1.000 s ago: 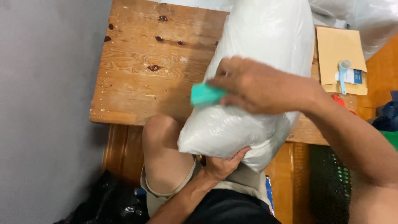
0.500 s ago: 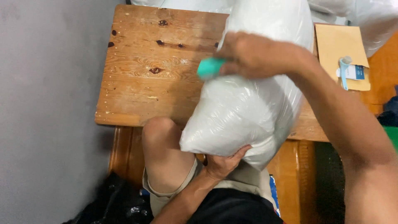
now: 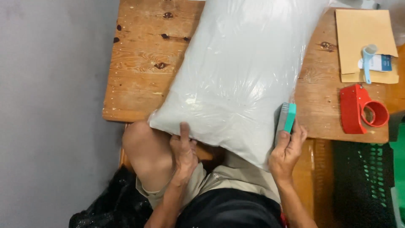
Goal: The person wipes down a plastic-wrapped pillow using a green cleaning block, then places the pillow into a green bag and inserts a product card.
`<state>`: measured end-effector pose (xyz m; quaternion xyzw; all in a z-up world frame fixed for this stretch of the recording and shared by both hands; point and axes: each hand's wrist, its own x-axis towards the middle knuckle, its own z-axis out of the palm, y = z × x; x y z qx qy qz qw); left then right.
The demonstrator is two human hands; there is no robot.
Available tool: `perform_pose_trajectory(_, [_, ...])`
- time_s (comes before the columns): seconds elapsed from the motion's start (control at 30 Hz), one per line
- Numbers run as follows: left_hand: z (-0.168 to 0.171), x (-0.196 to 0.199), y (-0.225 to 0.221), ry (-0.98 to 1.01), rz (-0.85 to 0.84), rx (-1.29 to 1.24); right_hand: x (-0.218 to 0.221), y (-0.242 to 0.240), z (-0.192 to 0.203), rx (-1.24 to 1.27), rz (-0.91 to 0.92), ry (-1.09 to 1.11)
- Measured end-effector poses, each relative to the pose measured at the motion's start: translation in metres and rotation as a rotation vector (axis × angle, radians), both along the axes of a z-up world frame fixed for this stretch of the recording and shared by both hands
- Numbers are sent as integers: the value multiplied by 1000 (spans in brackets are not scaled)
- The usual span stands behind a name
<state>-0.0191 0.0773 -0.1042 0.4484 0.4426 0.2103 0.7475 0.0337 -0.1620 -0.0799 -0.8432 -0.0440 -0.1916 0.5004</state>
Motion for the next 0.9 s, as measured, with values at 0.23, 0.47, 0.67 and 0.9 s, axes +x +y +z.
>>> perform_pose_trajectory(0.23, [57,38,-30,-154,-202,-207,118,-23,-32,-209,57,-295])
perform_pose_trajectory(0.47, [32,45,-44,-307,-158,-682,201,-83,34,-665,52,-341])
perform_pose_trajectory(0.67, [32,47,19,-385,-408,10,93,39,66,-427,162,-473])
perform_pose_trajectory(0.9, [7,62,23,-244,-660,404,80,88,28,-572,120,-570])
